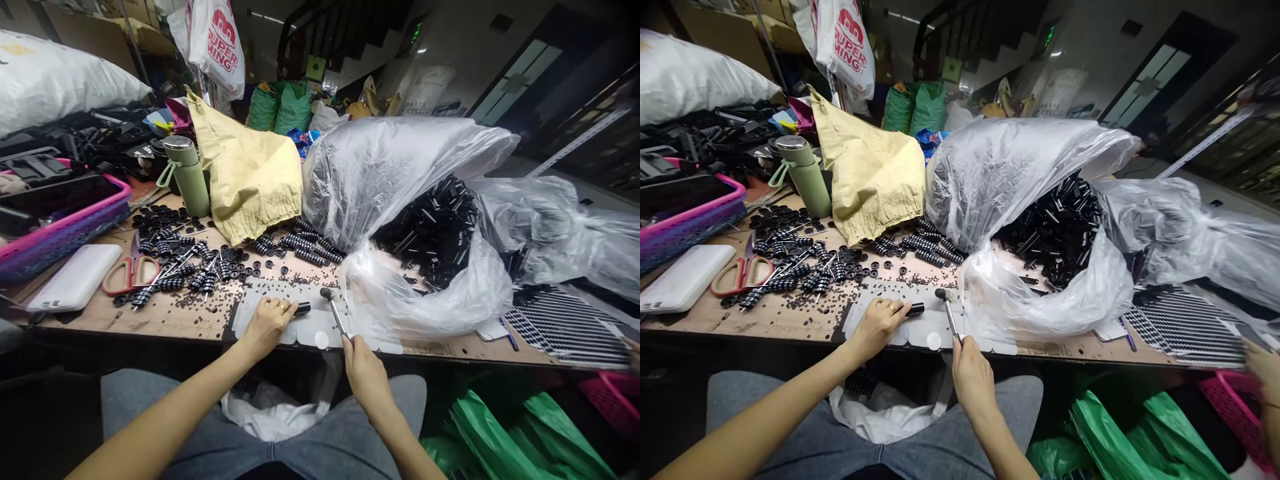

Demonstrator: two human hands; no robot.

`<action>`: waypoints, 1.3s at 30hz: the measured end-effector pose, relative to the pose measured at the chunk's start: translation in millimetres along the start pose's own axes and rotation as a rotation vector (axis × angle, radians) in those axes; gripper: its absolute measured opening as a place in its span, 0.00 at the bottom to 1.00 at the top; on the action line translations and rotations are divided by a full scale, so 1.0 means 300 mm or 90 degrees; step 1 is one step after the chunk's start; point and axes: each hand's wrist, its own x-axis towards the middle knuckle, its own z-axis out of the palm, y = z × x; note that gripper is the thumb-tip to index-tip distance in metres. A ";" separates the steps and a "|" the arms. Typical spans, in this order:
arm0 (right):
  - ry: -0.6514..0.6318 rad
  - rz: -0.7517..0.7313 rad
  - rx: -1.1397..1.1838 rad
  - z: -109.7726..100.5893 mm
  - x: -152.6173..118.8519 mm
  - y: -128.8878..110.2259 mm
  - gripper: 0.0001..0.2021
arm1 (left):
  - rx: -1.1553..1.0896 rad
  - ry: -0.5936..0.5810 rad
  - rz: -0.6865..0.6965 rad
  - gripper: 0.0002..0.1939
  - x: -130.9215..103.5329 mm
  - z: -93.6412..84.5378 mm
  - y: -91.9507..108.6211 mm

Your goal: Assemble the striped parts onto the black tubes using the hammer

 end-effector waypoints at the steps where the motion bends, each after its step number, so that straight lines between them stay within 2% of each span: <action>1: -0.003 -0.011 0.075 -0.023 -0.003 0.000 0.15 | 0.002 -0.002 -0.002 0.17 0.001 -0.003 0.002; 5: -0.044 -0.078 0.442 -0.107 -0.051 -0.031 0.18 | 0.009 -0.021 -0.013 0.18 0.003 -0.011 0.010; 8: -0.019 -0.083 0.579 -0.082 -0.082 -0.046 0.17 | 0.006 -0.026 -0.023 0.18 0.002 -0.011 0.008; 10: -0.002 -0.073 0.556 -0.034 -0.084 -0.040 0.17 | -0.001 -0.028 -0.031 0.17 0.002 -0.008 0.008; 13: -0.035 -0.069 0.490 0.001 -0.080 -0.027 0.18 | -0.013 -0.035 -0.054 0.18 0.003 -0.001 0.028; 16: -0.043 -0.110 0.518 -0.040 -0.098 -0.047 0.17 | -0.018 -0.028 -0.065 0.19 0.006 0.016 0.081; 18: -0.013 -0.167 0.527 -0.068 -0.114 -0.083 0.17 | -0.028 -0.026 -0.050 0.27 0.004 0.036 0.122; 20: -0.005 -0.214 0.460 -0.068 -0.121 -0.123 0.17 | -0.040 -0.030 -0.034 0.32 -0.001 0.061 0.149; 24: -0.073 -0.230 0.234 -0.029 -0.109 -0.179 0.18 | -0.068 -0.007 -0.016 0.31 0.000 0.084 0.147; 27: -0.023 -0.237 0.239 -0.048 -0.100 -0.183 0.19 | -0.108 -0.021 -0.029 0.26 0.018 0.046 0.135; 31: 0.070 -0.204 0.196 -0.094 -0.060 -0.132 0.21 | -0.191 -0.132 -0.084 0.15 0.044 -0.051 0.131; 32: 0.075 -0.186 0.154 -0.093 -0.041 -0.111 0.21 | -0.216 -0.151 -0.092 0.14 0.055 -0.073 0.118; 34: 0.072 -0.148 0.064 -0.069 0.000 -0.066 0.20 | -0.244 -0.155 -0.195 0.15 0.094 -0.101 0.056; 36: 0.073 -0.120 -0.013 -0.028 0.037 -0.029 0.18 | -0.219 -0.120 -0.441 0.16 0.160 -0.107 -0.053; 39: 0.117 -0.126 -0.077 0.033 0.073 -0.002 0.15 | -0.163 -0.063 -0.584 0.17 0.285 -0.081 -0.248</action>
